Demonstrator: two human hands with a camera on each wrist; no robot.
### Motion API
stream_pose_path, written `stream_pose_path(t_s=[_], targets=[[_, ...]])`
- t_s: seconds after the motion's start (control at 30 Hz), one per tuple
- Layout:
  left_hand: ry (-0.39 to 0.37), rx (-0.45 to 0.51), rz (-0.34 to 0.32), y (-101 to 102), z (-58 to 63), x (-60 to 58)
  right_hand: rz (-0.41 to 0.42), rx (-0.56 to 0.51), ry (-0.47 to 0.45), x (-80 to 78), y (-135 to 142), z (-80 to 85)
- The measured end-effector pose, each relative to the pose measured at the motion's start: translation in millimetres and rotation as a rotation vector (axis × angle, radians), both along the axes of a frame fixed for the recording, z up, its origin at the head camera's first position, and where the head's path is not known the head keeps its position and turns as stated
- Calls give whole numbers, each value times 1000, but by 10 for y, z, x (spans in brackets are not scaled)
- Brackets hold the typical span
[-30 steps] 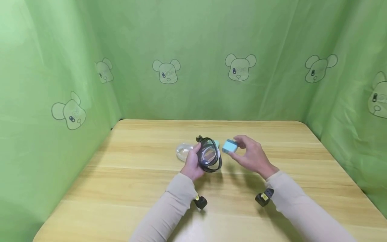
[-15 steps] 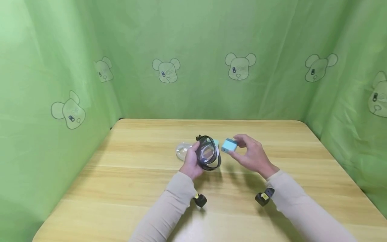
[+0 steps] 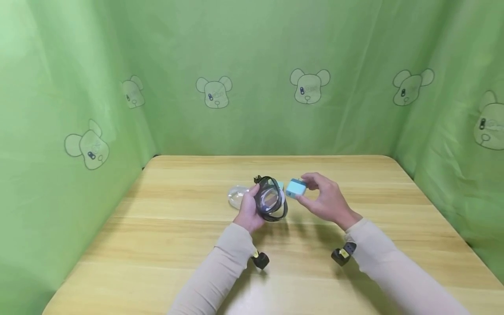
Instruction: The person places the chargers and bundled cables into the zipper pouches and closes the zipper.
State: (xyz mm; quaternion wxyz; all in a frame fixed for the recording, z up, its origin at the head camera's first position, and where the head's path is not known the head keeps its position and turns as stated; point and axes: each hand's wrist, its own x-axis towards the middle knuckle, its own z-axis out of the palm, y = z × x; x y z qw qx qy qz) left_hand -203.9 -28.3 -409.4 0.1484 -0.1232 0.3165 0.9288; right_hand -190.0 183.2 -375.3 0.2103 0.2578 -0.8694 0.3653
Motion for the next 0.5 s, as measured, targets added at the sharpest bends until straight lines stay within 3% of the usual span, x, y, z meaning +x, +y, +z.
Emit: stream_pose_path(t_s=[0.5], targets=[[24, -13, 3, 11, 31, 4, 28, -2, 56, -3, -27, 17]])
